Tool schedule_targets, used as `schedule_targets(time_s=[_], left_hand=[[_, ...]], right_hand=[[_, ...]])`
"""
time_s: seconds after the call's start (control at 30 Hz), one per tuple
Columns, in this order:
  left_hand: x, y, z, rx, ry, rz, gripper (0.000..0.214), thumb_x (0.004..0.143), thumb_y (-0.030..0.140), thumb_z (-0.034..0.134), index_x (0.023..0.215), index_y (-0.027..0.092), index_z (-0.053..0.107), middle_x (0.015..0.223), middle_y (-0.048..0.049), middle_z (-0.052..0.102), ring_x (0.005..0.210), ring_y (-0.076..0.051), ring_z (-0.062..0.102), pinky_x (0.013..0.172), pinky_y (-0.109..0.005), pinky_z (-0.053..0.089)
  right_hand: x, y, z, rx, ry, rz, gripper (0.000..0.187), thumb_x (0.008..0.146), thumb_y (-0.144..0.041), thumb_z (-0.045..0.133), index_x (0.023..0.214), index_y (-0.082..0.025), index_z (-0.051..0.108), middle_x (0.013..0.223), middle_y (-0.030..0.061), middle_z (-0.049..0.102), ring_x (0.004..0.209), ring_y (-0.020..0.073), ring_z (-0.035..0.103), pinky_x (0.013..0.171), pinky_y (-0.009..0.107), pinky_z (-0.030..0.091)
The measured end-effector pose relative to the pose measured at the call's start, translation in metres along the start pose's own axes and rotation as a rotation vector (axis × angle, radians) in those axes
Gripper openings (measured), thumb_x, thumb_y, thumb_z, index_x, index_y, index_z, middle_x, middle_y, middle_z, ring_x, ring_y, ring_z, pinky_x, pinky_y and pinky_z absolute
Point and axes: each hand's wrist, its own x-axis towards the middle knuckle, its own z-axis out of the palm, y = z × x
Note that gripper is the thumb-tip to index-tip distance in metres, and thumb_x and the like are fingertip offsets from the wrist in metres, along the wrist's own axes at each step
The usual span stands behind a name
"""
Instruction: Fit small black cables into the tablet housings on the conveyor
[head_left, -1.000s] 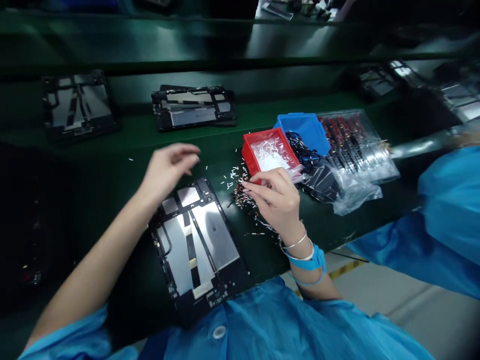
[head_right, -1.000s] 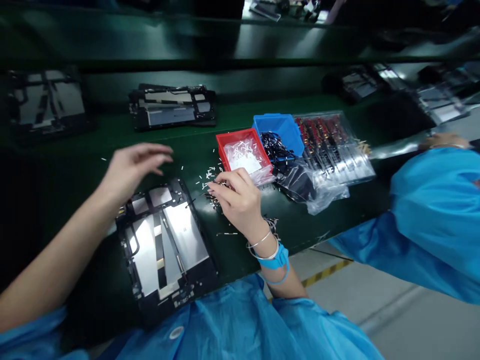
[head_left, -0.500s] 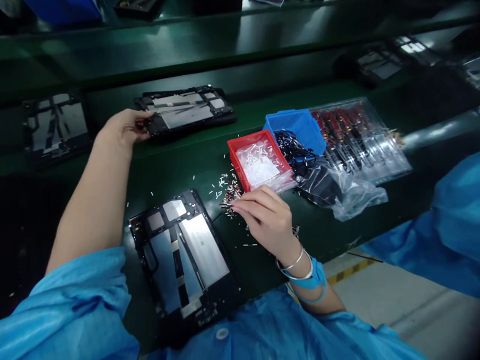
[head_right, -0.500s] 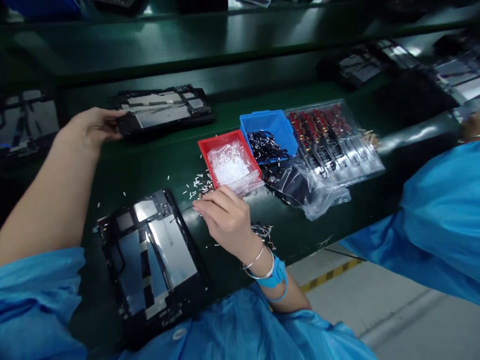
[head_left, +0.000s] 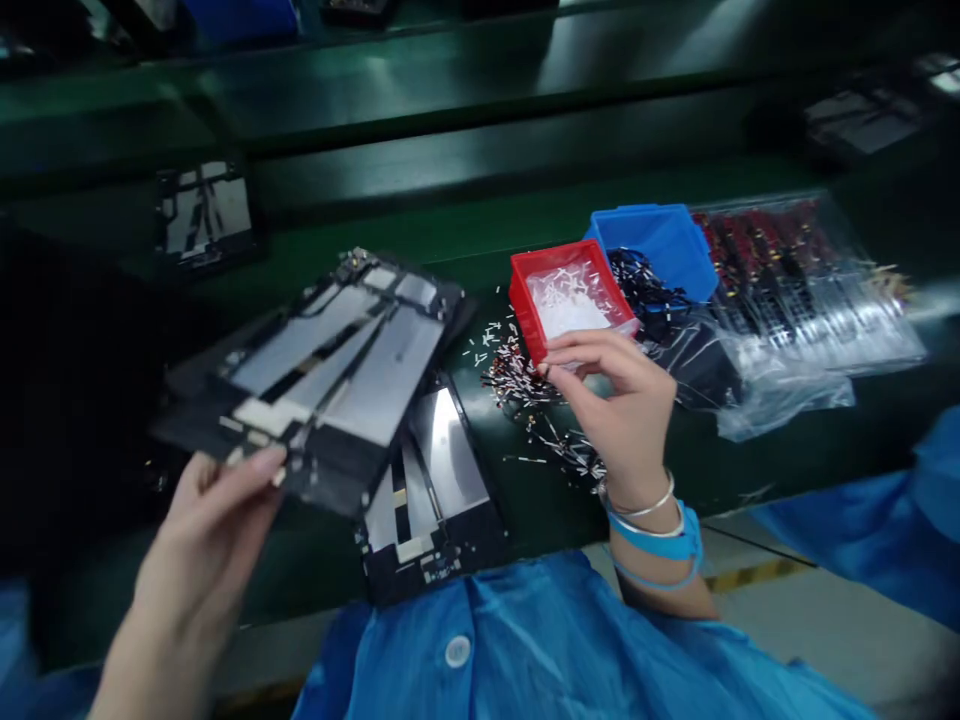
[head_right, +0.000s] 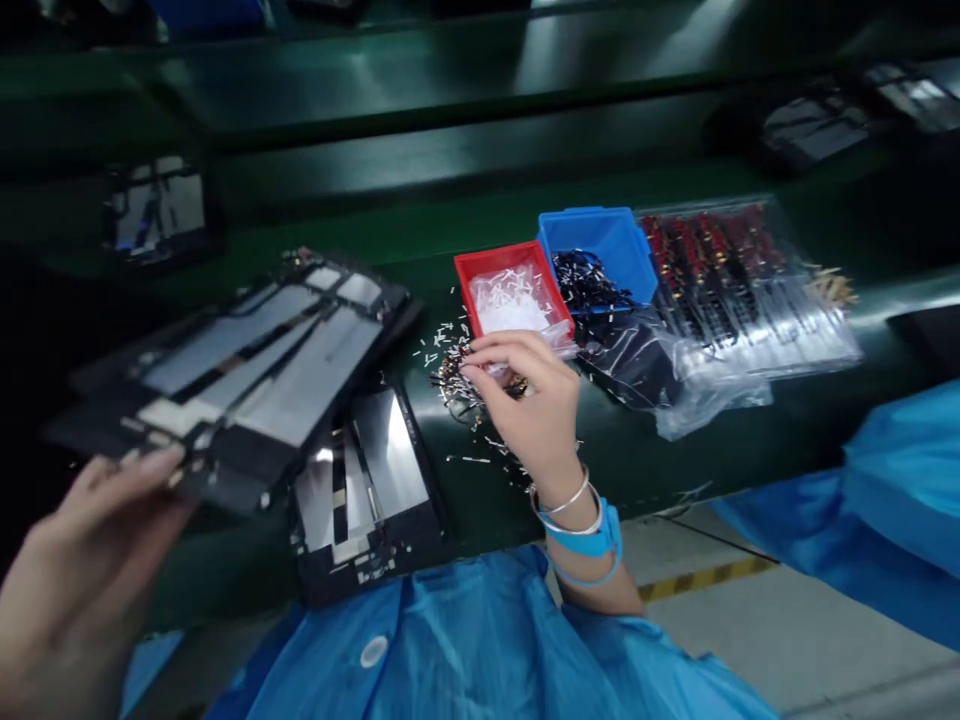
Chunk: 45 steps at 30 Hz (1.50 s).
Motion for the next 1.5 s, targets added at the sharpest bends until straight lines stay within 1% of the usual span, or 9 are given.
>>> schedule_targets(time_s=[0.17, 0.4, 0.5, 0.63, 0.77, 0.9, 1.0, 1.2, 1.5], left_hand=[[-0.064, -0.069, -0.039, -0.078, -0.02, -0.204, 0.038, 0.047, 0.034, 0.09, 0.07, 0.018, 0.065, 0.065, 0.0029, 0.069, 0.062, -0.014, 0.066, 0.063, -0.019, 0.055], [-0.075, -0.1, -0.044, -0.161, -0.85, -0.653, 0.037, 0.076, 0.037, 0.074, 0.105, 0.015, 0.07, 0.117, -0.0137, 0.067, 0.101, -0.024, 0.066, 0.083, -0.031, 0.054], [-0.06, -0.103, -0.058, -0.2, -1.125, -0.697, 0.038, 0.079, 0.035, 0.07, 0.112, 0.016, 0.068, 0.12, -0.0145, 0.065, 0.114, -0.027, 0.061, 0.087, -0.032, 0.051], [-0.042, -0.091, -0.079, 0.196, -1.135, -0.454, 0.028, 0.088, 0.039, 0.058, 0.096, 0.016, 0.073, 0.101, -0.0094, 0.072, 0.093, -0.02, 0.068, 0.078, -0.026, 0.051], [-0.032, -0.067, -0.089, 0.513, -1.075, 0.053, 0.032, 0.092, 0.029, 0.052, 0.068, 0.016, 0.068, 0.068, -0.0009, 0.067, 0.063, -0.011, 0.063, 0.061, -0.019, 0.047], [-0.012, -0.063, -0.084, 0.542, -0.645, 0.774, 0.011, 0.088, 0.013, 0.055, 0.089, 0.014, 0.065, 0.087, -0.0044, 0.069, 0.08, -0.013, 0.066, 0.072, -0.02, 0.051], [0.012, -0.075, -0.077, 0.779, -0.451, 1.135, 0.029, 0.083, 0.013, 0.061, 0.112, 0.008, 0.06, 0.108, -0.0151, 0.066, 0.099, -0.023, 0.064, 0.084, -0.033, 0.053], [0.035, -0.088, -0.073, 0.983, -0.571, 1.287, 0.039, 0.088, 0.026, 0.057, 0.123, 0.007, 0.056, 0.118, -0.0205, 0.061, 0.104, -0.033, 0.061, 0.079, -0.042, 0.056], [0.029, -0.086, -0.068, 1.071, -0.517, 1.303, 0.037, 0.087, 0.022, 0.057, 0.121, 0.006, 0.056, 0.116, -0.021, 0.063, 0.102, -0.032, 0.063, 0.076, -0.039, 0.056]], right_hand=[[-0.008, -0.021, 0.008, 0.253, -0.102, 0.08, 0.017, 0.072, -0.007, 0.071, 0.074, -0.024, 0.071, 0.07, -0.0041, 0.07, 0.068, 0.0107, 0.064, 0.061, 0.024, 0.051], [-0.026, -0.049, 0.058, 0.415, -0.416, 0.412, 0.01, 0.065, -0.021, 0.078, 0.071, -0.02, 0.07, 0.07, -0.0015, 0.07, 0.064, 0.0103, 0.064, 0.058, 0.024, 0.053], [-0.033, -0.055, 0.079, 0.427, -0.525, 0.526, 0.019, 0.064, -0.027, 0.078, 0.079, -0.019, 0.068, 0.069, -0.0016, 0.068, 0.062, 0.0095, 0.062, 0.056, 0.024, 0.051], [-0.037, -0.059, 0.098, 0.42, -0.57, 0.606, 0.021, 0.062, -0.026, 0.078, 0.073, -0.019, 0.062, 0.066, -0.0031, 0.064, 0.061, 0.0082, 0.059, 0.056, 0.023, 0.049], [-0.036, -0.059, 0.109, 0.348, -0.603, 0.641, 0.018, 0.064, -0.024, 0.076, 0.071, -0.018, 0.06, 0.066, -0.0027, 0.063, 0.062, 0.009, 0.059, 0.059, 0.025, 0.048], [-0.037, -0.054, 0.118, 0.277, -0.59, 0.598, 0.017, 0.064, -0.024, 0.076, 0.071, -0.018, 0.062, 0.068, -0.002, 0.064, 0.065, 0.01, 0.06, 0.061, 0.026, 0.049], [-0.038, -0.052, 0.122, 0.214, -0.593, 0.544, 0.012, 0.068, -0.021, 0.073, 0.072, -0.018, 0.062, 0.069, -0.0014, 0.065, 0.065, 0.0105, 0.061, 0.059, 0.026, 0.048], [-0.04, -0.055, 0.126, 0.1, -0.611, 0.45, 0.007, 0.072, -0.014, 0.069, 0.072, -0.018, 0.063, 0.067, -0.0023, 0.065, 0.063, 0.0093, 0.06, 0.057, 0.024, 0.046], [-0.029, -0.06, 0.119, -0.05, -0.687, 0.306, 0.005, 0.078, -0.019, 0.066, 0.073, -0.017, 0.067, 0.066, -0.0022, 0.066, 0.056, 0.0073, 0.055, 0.051, 0.021, 0.039]])
